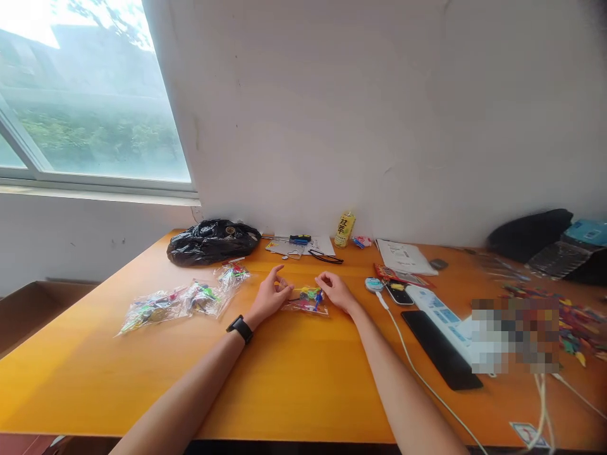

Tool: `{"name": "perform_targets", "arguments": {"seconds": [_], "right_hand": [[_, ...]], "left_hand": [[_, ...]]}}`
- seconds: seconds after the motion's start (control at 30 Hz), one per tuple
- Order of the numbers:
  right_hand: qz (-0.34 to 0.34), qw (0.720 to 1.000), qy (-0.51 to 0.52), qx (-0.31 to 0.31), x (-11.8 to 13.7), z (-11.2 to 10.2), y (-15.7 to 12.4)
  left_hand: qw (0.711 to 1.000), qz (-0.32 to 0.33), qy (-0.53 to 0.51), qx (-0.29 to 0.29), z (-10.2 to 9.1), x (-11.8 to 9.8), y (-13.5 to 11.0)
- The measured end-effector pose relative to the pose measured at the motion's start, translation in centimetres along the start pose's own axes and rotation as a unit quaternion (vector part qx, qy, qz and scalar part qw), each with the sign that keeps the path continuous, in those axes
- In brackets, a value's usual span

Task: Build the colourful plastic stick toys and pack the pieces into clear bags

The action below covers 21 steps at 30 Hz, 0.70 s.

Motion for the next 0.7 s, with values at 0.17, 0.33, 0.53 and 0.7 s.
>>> {"name": "perform_targets", "arguments": {"seconds": [0.17,0.33,0.53,0.7], "right_hand": [[0.032,0.998,0.047,0.03,-0.5,-0.4,-0.5],[0.077,0.991,0.096,0.048,-1.2,-1.1,-0.9],[0.082,0.991,0.092,0.054,-1.1,-1.3,-1.0],[0.038,0.995,0.088,0.022,1.1,-1.2,-1.2]], "left_hand": [[0.997,-0.054,-0.04,-0.023,-0.9,0.8,-0.6],[0.996,-0.067,-0.055,0.03,-0.6,0.1,-0.8],[0.991,-0.042,-0.054,0.117,0.6,-1.5,-1.0],[0.987,-0.027,-0.068,0.14,1.1,-2.9,-1.4]]}}
Point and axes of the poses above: each hand's wrist, its own y-axis towards the middle knuckle, its own z-axis out of the palm, x = y × z, the point moved 10 cm from there along y, towards the middle knuckle, and after that the axes turned 14 degrees about z, right-handed, at the moved point
